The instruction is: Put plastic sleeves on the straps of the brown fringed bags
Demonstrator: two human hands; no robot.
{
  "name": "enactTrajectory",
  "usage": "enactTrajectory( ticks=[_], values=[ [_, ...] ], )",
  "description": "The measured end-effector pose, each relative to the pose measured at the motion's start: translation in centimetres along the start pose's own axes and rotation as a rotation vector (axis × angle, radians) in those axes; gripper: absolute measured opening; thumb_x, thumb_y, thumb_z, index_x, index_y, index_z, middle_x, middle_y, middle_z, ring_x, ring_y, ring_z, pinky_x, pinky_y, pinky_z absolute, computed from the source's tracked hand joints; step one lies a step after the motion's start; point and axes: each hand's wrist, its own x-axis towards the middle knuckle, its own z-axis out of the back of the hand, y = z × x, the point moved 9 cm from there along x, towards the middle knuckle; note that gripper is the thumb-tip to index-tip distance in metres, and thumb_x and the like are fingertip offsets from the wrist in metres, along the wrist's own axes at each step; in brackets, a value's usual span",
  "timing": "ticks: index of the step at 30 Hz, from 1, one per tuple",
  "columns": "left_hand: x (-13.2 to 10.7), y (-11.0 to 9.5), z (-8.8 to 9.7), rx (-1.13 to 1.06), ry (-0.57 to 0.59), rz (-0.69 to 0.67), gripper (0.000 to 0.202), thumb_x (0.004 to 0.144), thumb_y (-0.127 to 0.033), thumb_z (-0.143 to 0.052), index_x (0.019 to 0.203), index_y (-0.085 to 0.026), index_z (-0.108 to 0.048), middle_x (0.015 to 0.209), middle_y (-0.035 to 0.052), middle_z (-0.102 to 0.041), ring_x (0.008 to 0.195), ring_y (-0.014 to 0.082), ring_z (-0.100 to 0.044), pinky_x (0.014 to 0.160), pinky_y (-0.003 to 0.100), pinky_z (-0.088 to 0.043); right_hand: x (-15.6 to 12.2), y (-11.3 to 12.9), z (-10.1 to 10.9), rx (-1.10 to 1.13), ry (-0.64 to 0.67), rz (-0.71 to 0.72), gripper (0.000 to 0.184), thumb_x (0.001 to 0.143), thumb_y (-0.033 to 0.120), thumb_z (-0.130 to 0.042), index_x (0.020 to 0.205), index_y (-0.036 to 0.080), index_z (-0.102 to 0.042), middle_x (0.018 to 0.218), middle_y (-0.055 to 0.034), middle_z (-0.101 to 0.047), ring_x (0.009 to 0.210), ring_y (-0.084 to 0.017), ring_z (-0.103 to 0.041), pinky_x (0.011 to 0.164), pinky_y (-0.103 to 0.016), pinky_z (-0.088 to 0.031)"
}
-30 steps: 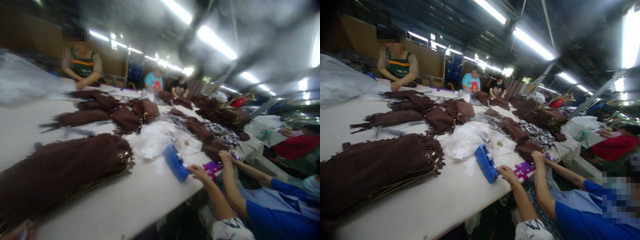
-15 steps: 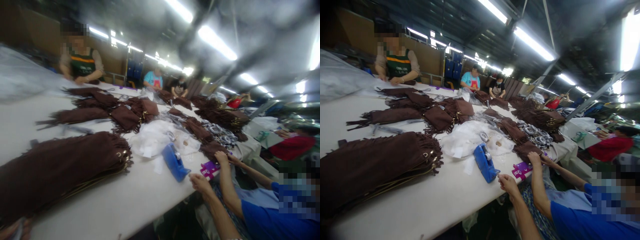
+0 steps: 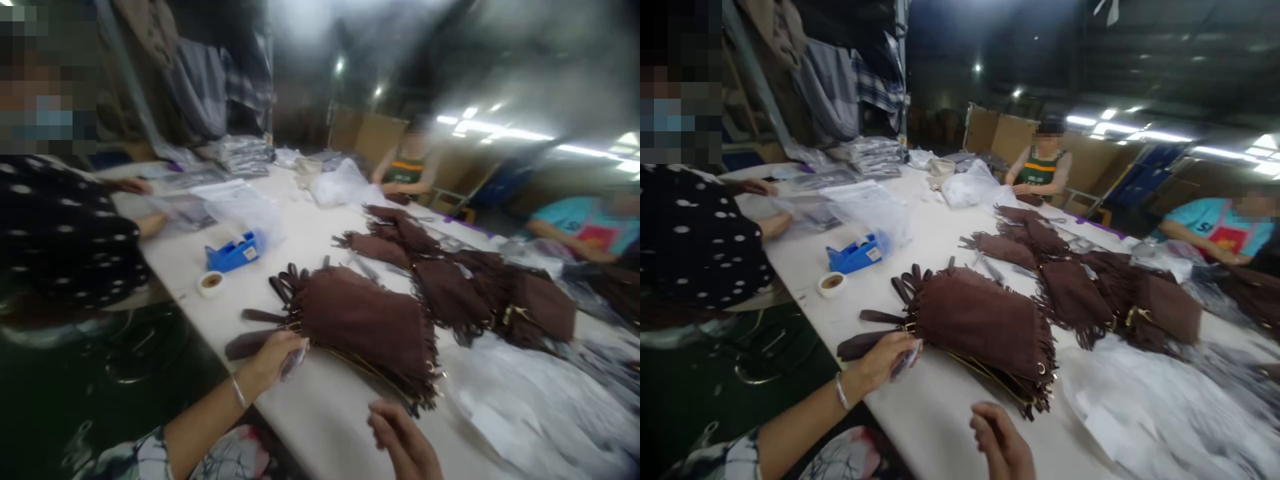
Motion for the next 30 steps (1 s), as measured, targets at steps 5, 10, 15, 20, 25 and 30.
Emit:
enactTrajectory(
  ticks=[5, 10, 15, 20, 25, 30],
  values=[
    [-0.3, 0.2, 0.0, 0.013, -0.070, -0.016, 0.024, 0.068, -0.035, -0.072, 0.068, -0.014, -0.062, 0.058, 0.0001, -0.059, 0.050, 0.0099, -0.048, 0.049, 0.023, -0.031, 7.4, 8.7, -9.6, -0.050, 0.160, 0.293, 0.021, 0.088, 0.037, -0.052, 0.090, 0.021, -0.066, 0.077, -0.0004, -0.063, 0.063, -0.012, -0.054, 0.060, -0.021, -0.045],
    [-0.2, 0.2, 1.2, -0.008, -0.131, -0.100, 0.022, 0.067, -0.031, -0.074, 0.074, -0.014, -0.063, 0.068, 0.0015, -0.062, 0.062, 0.0127, -0.053, 0.058, 0.023, -0.036, 8.8, 9.3, -12.4, -0.187, 0.159, 0.381, 0.024, 0.092, 0.030, -0.045, 0.090, 0.021, -0.067, 0.076, 0.0007, -0.062, 0.058, -0.010, -0.054, 0.059, -0.020, -0.043],
    [0.0, 0.8, 1.3, -0.046, -0.145, -0.125, 0.023, 0.068, -0.033, -0.075, 0.074, -0.015, -0.063, 0.069, 0.0013, -0.061, 0.064, 0.0135, -0.053, 0.060, 0.024, -0.037, 8.7, 9.1, -13.0, -0.374, 0.114, 0.377, 0.026, 0.089, 0.019, -0.042, 0.094, 0.024, -0.067, 0.079, 0.0005, -0.063, 0.060, -0.011, -0.055, 0.060, -0.020, -0.040],
    [0.0, 0.9, 1.4, -0.038, -0.169, -0.141, 0.017, 0.070, -0.028, -0.071, 0.077, -0.015, -0.063, 0.071, 0.0016, -0.063, 0.067, 0.0137, -0.055, 0.062, 0.023, -0.038, 8.7, 10.0, -13.2, -0.652, 0.067, 0.383, 0.027, 0.090, 0.015, -0.044, 0.093, 0.027, -0.068, 0.080, -0.0004, -0.065, 0.072, -0.014, -0.061, 0.063, -0.020, -0.035],
    [0.0, 1.0, 1.3, -0.052, -0.162, -0.122, 0.016, 0.068, -0.026, -0.071, 0.076, -0.015, -0.063, 0.072, 0.0025, -0.064, 0.066, 0.0137, -0.054, 0.061, 0.023, -0.039, 8.4, 10.9, -13.6, -0.846, 0.035, 0.369, 0.023, 0.092, 0.018, -0.046, 0.094, 0.029, -0.065, 0.081, 0.0009, -0.065, 0.066, -0.013, -0.060, 0.056, -0.023, -0.028],
    [-0.1, 1.1, 1.2, -0.056, -0.120, -0.077, 0.017, 0.068, -0.025, -0.072, 0.079, -0.014, -0.065, 0.076, 0.0042, -0.066, 0.069, 0.0152, -0.057, 0.062, 0.024, -0.040, 8.4, 11.6, -14.2, -1.035, 0.042, 0.364, 0.022, 0.091, 0.012, -0.044, 0.090, 0.026, -0.060, 0.078, 0.0005, -0.063, 0.061, -0.013, -0.059, 0.051, -0.026, -0.021]
  ],
)
